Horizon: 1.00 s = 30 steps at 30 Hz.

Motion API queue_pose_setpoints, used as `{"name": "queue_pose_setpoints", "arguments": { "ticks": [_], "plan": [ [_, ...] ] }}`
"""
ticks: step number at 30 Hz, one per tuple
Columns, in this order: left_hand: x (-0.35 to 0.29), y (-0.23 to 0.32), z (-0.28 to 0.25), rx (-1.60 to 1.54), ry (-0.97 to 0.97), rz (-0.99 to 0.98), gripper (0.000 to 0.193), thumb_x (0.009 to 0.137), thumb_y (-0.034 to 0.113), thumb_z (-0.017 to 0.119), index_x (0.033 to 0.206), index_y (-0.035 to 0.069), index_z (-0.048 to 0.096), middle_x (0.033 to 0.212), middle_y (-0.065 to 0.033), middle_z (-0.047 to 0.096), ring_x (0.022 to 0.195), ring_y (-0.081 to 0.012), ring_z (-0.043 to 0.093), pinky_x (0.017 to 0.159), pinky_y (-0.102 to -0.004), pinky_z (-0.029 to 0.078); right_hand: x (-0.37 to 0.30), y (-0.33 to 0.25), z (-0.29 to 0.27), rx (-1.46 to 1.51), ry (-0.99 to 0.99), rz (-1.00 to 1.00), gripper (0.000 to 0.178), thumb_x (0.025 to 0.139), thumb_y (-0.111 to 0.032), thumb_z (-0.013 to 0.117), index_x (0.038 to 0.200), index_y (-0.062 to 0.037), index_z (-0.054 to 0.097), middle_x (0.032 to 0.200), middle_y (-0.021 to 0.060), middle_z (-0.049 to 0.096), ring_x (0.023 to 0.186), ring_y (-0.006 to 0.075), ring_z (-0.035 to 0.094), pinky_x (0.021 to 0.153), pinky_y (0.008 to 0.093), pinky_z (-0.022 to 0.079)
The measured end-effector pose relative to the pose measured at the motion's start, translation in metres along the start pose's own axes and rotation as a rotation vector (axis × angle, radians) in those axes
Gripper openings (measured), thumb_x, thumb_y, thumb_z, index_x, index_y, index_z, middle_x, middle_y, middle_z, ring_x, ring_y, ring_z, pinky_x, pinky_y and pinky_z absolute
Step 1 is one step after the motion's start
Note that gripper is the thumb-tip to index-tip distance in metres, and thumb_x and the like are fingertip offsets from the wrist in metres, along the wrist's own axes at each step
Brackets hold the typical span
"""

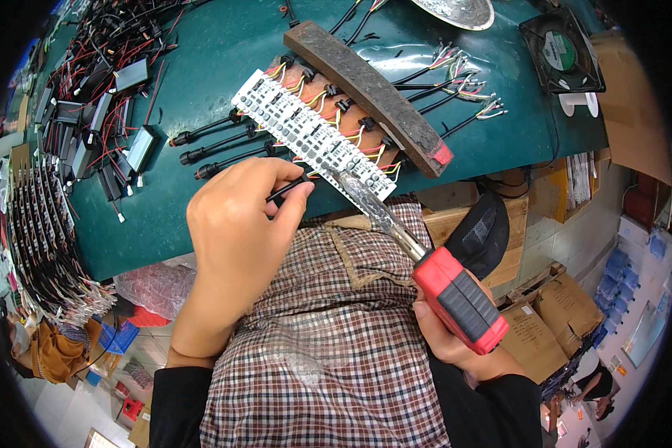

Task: The person handles a water bottle lid and sets it aside, then solders wires onto circuit boards using a soldering iron.

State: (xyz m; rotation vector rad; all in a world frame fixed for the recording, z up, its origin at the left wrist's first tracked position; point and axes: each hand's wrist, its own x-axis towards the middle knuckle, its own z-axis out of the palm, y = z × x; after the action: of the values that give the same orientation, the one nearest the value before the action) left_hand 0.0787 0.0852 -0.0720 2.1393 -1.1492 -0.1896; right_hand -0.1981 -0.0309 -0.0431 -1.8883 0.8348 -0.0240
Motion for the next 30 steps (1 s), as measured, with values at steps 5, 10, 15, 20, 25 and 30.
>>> {"name": "queue_pose_setpoints", "arguments": {
  "ticks": [5,10,15,20,25,30],
  "plan": [
    [0.005,-0.005,-0.003,-0.148,-0.056,-0.130,0.016,0.081,0.007,0.085,0.091,0.001,0.075,0.079,-0.0068,0.072,0.060,-0.0128,0.063,0.057,-0.0267,0.052,0.000,-0.002,0.000,0.035,0.013,0.008,0.017,0.086,-0.006,0.074,0.103,-0.0020,0.071,0.087,0.0105,0.070,0.078,0.0277,0.069,0.071,0.0377,0.053],
    [0.000,-0.001,0.007,-0.323,-0.022,-0.288,0.016,0.083,0.008,0.085,0.093,0.000,0.075,0.078,-0.0059,0.072,0.061,-0.0086,0.062,0.057,-0.0243,0.052,-0.001,-0.003,-0.003,0.041,-0.018,0.042,0.017,0.085,-0.005,0.074,0.102,-0.0017,0.071,0.087,0.0109,0.069,0.077,0.0275,0.068,0.070,0.0375,0.053],
    [-0.010,0.002,0.015,-0.188,0.092,-0.158,0.018,0.080,0.011,0.084,0.086,0.006,0.068,0.076,-0.0035,0.069,0.056,-0.0165,0.063,0.053,-0.0313,0.049,-0.001,-0.001,-0.003,-0.023,-0.025,-0.053,0.017,0.084,-0.003,0.074,0.101,-0.0015,0.071,0.087,0.0116,0.069,0.074,0.0276,0.068,0.066,0.0372,0.053],
    [-0.014,0.000,0.021,-0.100,0.157,-0.062,0.019,0.079,0.010,0.084,0.087,0.007,0.067,0.076,-0.0026,0.068,0.058,-0.0181,0.063,0.054,-0.0327,0.049,0.001,0.003,0.001,0.005,-0.019,-0.069,0.018,0.083,-0.002,0.074,0.101,-0.0002,0.071,0.085,0.0121,0.068,0.072,0.0284,0.068,0.064,0.0367,0.053],
    [-0.016,-0.001,0.024,-0.050,0.180,-0.005,0.019,0.078,0.009,0.084,0.087,0.007,0.067,0.077,-0.0039,0.068,0.064,-0.0213,0.066,0.057,-0.0334,0.051,0.002,0.005,0.003,0.021,-0.012,-0.092,0.018,0.083,-0.001,0.073,0.101,0.0004,0.070,0.085,0.0123,0.068,0.072,0.0287,0.068,0.065,0.0369,0.053],
    [-0.017,-0.001,0.024,-0.028,0.173,0.012,0.020,0.078,0.008,0.084,0.088,0.007,0.067,0.079,-0.0049,0.068,0.067,-0.0232,0.067,0.058,-0.0340,0.052,0.002,0.002,0.005,0.019,-0.020,-0.046,0.018,0.084,0.000,0.073,0.101,0.0008,0.070,0.085,0.0129,0.068,0.073,0.0286,0.068,0.065,0.0365,0.053]
  ]
}}
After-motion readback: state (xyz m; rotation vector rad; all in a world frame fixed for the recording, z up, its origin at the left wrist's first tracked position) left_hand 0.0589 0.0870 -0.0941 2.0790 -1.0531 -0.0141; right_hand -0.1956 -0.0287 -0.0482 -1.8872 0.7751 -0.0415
